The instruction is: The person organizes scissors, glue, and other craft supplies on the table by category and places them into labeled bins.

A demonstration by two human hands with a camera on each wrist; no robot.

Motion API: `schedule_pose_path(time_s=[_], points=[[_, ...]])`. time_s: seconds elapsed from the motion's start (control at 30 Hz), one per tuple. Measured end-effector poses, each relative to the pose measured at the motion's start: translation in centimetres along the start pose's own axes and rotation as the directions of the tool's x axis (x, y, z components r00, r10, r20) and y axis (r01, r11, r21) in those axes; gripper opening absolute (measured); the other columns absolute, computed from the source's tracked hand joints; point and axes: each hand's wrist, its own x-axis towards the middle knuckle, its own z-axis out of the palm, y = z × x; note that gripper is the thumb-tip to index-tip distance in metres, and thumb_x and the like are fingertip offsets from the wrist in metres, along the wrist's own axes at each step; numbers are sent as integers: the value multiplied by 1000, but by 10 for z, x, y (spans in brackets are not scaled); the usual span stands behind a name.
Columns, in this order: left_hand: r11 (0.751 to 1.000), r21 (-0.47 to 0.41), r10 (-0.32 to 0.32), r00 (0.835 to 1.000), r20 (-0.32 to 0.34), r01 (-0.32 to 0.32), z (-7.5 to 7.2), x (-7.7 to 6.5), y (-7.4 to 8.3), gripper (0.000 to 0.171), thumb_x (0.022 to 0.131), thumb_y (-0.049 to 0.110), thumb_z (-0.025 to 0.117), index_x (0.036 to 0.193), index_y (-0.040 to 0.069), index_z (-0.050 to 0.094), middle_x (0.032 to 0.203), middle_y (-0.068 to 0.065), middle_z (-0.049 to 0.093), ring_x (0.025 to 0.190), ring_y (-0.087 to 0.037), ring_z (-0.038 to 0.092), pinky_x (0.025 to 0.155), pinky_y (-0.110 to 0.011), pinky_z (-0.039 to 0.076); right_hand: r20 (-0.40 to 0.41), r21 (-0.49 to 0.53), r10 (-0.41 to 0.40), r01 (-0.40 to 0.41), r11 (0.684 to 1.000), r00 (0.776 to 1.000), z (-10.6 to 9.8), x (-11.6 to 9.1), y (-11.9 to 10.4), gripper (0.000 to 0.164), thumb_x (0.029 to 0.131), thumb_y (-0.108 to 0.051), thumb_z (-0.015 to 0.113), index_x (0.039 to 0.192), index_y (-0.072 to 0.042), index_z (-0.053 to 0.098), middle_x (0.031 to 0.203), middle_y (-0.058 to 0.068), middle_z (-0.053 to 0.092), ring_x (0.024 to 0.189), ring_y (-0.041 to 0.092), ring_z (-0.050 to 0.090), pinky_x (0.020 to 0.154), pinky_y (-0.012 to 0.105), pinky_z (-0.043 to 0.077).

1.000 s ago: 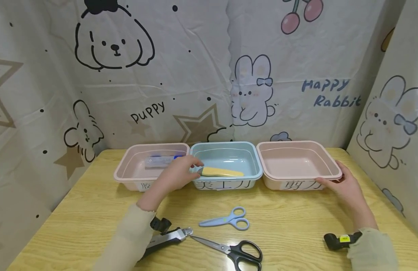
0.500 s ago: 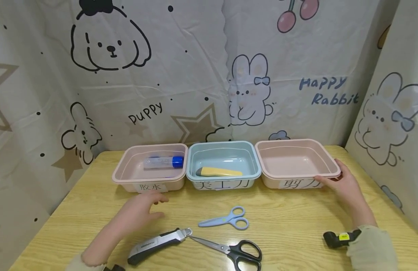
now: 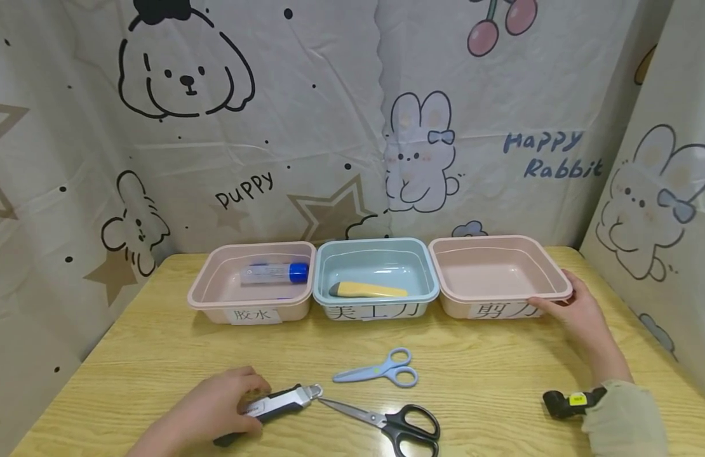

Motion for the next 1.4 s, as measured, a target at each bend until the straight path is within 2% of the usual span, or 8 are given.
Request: schedule_pose_path(time_s=[0.03, 0.33, 0.53, 0.63, 0.73, 0.83, 1.1, 1.4], points=[[1000, -7, 3, 1000, 9, -3, 1, -1, 0, 45, 64, 43, 77, 100, 19, 65, 89, 14, 53, 70, -1, 44, 60, -21, 40, 1, 2, 4, -4, 1000, 1000, 0, 0, 0, 97, 80, -38, 67, 145, -3, 5, 142, 28, 25, 121, 41, 33, 97, 54, 34], [1000, -19, -19, 1000, -23, 19, 6, 0, 5, 34, 65, 24, 77, 97, 18, 66, 85, 14, 52, 69, -2, 43, 60, -19, 37, 1, 43, 12, -12, 999, 1000, 0, 1, 1, 97, 79, -38, 68, 146, -7, 6, 143, 27, 25, 121, 40, 32, 98, 56, 31], [999, 26, -16, 997, -81, 18, 5, 3, 8, 34, 65, 19, 76, 97, 15, 66, 82, 14, 51, 68, -2, 43, 60, -20, 40, -1, -1, -4, 4, 1000, 1000, 0, 1, 1, 95, 80, -37, 68, 146, -6, 7, 140, 27, 29, 118, 37, 36, 87, 25, 42], [997, 68, -19, 991, -130, 28, 4, 5, 12, 35, 64, 18, 76, 98, 15, 67, 83, 14, 52, 69, 0, 45, 62, -22, 43, -2, -2, -1, 1, 1000, 1000, 0, 0, -1, 94, 80, -36, 68, 146, -5, 8, 140, 27, 30, 117, 37, 36, 88, 28, 42], [992, 115, -25, 979, -204, 50, 3, 8, 15, 36, 62, 17, 77, 96, 16, 67, 83, 14, 52, 70, -1, 47, 63, -24, 45, 1, 10, 10, -10, 1000, 1000, 0, 0, -3, 96, 80, -36, 68, 146, -5, 6, 141, 28, 27, 119, 40, 33, 96, 49, 37], [987, 134, -55, 961, -270, 94, 1, 12, 19, 37, 61, 17, 79, 96, 17, 67, 84, 13, 53, 72, -2, 48, 65, -25, 46, 2, 26, 13, -13, 1000, 1000, 0, 0, -3, 97, 80, -35, 68, 146, -4, 5, 142, 29, 25, 120, 42, 32, 97, 58, 31], [985, 116, -80, 934, -348, 128, -7, 28, 29, 38, 62, 17, 80, 98, 18, 67, 89, 10, 57, 78, -6, 51, 71, -30, 47, -5, 10, 2, -2, 1000, 1000, 0, 0, -2, 95, 80, -35, 68, 145, -3, 7, 140, 29, 27, 118, 40, 34, 96, 55, 33], [990, 143, 67, 868, -492, 4, -13, 60, 48, 44, 63, 17, 81, 105, 15, 67, 95, 4, 60, 87, -14, 55, 77, -33, 48, -5, 5, 14, -14, 1000, 1000, 0, 0, -1, 96, 80, -37, 67, 146, -4, 5, 142, 29, 26, 120, 41, 33, 97, 57, 31]])
